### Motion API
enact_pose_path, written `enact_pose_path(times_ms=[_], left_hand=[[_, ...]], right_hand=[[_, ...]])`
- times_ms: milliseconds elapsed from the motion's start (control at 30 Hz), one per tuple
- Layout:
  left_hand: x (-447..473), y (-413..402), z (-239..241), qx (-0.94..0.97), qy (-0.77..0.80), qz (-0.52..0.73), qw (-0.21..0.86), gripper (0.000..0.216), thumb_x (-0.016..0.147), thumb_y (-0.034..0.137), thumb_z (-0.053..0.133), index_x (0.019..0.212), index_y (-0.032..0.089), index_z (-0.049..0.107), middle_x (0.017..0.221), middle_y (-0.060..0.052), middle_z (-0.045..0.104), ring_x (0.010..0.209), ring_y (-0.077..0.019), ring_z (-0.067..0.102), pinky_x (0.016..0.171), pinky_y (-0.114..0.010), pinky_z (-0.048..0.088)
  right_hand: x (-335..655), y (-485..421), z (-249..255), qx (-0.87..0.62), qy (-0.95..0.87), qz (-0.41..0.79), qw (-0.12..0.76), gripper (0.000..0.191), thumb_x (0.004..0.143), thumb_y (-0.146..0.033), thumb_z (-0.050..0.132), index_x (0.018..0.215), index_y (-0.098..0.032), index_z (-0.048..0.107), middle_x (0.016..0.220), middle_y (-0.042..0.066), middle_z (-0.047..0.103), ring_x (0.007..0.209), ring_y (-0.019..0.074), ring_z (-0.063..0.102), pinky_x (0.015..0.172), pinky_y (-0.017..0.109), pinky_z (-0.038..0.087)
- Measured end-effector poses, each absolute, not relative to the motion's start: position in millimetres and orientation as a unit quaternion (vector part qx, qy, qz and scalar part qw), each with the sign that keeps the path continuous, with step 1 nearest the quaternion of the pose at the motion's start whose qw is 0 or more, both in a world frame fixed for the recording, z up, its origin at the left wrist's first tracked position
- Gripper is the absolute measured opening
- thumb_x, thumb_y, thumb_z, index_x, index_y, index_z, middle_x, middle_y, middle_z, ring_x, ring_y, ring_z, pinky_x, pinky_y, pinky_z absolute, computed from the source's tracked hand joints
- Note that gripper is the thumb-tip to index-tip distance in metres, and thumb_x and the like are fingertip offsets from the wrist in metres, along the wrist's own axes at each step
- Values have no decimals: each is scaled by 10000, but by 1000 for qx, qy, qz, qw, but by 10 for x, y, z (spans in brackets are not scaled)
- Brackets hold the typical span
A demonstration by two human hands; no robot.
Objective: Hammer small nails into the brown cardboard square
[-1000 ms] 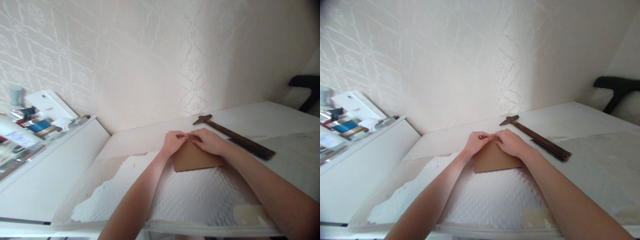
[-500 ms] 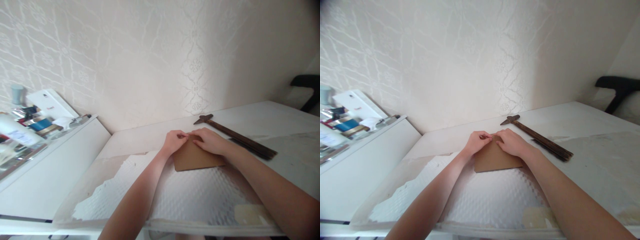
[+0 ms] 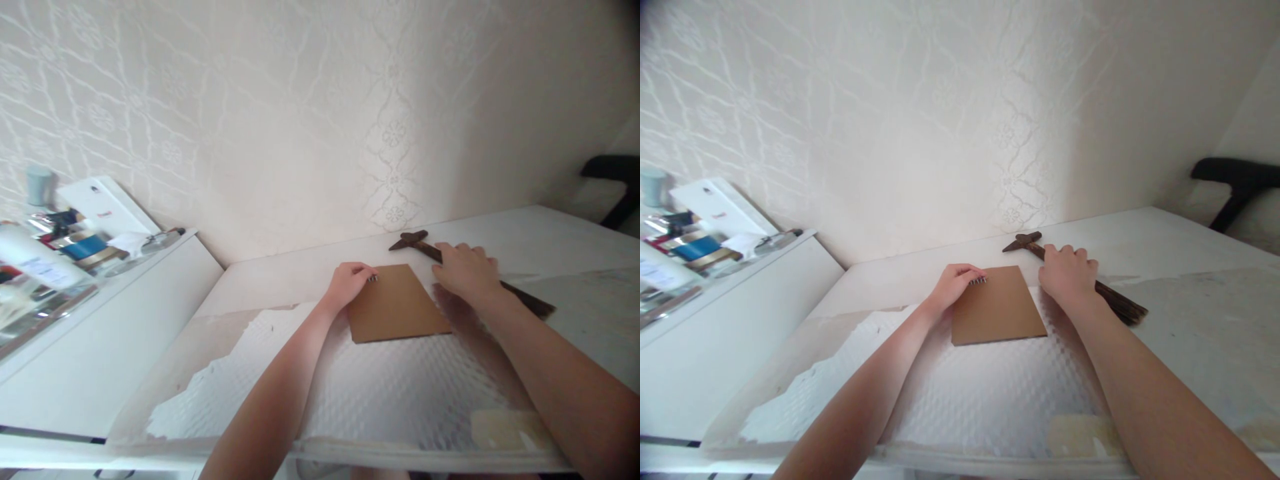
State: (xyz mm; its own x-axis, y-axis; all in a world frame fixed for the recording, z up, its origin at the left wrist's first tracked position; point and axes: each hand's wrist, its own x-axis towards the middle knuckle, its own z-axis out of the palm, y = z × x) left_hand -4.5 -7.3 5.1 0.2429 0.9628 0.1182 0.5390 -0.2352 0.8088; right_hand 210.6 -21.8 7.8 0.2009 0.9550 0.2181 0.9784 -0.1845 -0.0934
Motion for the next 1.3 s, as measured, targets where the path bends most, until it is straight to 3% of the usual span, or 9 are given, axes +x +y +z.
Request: enact_pose_path(times_ms=[167, 300, 433, 567, 867, 1100, 1300], left_hand=[[-44, -78, 54, 708, 519, 330, 347, 250, 784, 260, 479, 778, 187, 719, 892, -29, 716, 925, -166, 622, 872, -271, 442], [-48, -63, 34, 700, 504, 348, 367, 255, 770, 250, 471, 755, 176, 714, 880, -42, 714, 930, -173, 618, 897, -290, 437], [-57, -39, -2, 692, 495, 359, 384, 275, 758, 240, 441, 743, 169, 706, 864, -45, 711, 913, -170, 617, 890, -293, 441], [-60, -41, -5, 689, 482, 375, 390, 316, 764, 246, 399, 738, 156, 700, 844, -56, 708, 880, -170, 619, 881, -302, 443], [-33, -83, 55, 674, 494, 375, 400, 311, 783, 241, 354, 749, 151, 650, 842, -57, 699, 858, -154, 622, 857, -275, 443], [-64, -64, 10, 678, 487, 370, 407, 312, 870, 296, 278, 983, 206, 555, 831, -26, 717, 941, -157, 621, 922, -308, 411], [-85, -54, -10, 694, 487, 356, 392, 334, 897, 329, 254, 1017, 222, 547, 859, -18, 724, 968, -164, 620, 941, -314, 407]], right_hand=[[2175, -168, 18, -756, -638, -59, 133, 418, 856, -235, 374, 1239, -163, 525, 1003, 185, 613, 899, 294, 593, 708, 389, 438], [2181, -230, 169, -729, -655, -36, 196, 440, 873, -275, 342, 1273, -141, 468, 960, 203, 643, 812, 305, 613, 658, 389, 429], [2196, -309, 381, -679, -672, 56, 291, 431, 886, -270, 320, 1286, -156, 433, 896, 144, 682, 716, 232, 594, 640, 338, 416], [2271, -371, 474, -580, -706, 183, 364, 409, 895, -315, 338, 1273, -204, 450, 787, 59, 665, 513, 133, 484, 520, 271, 387], [2346, -478, 529, -513, -741, 258, 348, 411, 869, -402, 400, 1221, -220, 509, 715, 26, 596, 496, 108, 460, 476, 254, 373], [2354, -497, 555, -499, -767, 260, 309, 404, 881, -408, 386, 1199, -209, 535, 690, 12, 576, 504, 113, 461, 491, 255, 360], [2305, -511, 547, -500, -784, 234, 284, 395, 878, -416, 370, 1140, -223, 592, 652, 8, 577, 497, 125, 455, 492, 262, 351]])
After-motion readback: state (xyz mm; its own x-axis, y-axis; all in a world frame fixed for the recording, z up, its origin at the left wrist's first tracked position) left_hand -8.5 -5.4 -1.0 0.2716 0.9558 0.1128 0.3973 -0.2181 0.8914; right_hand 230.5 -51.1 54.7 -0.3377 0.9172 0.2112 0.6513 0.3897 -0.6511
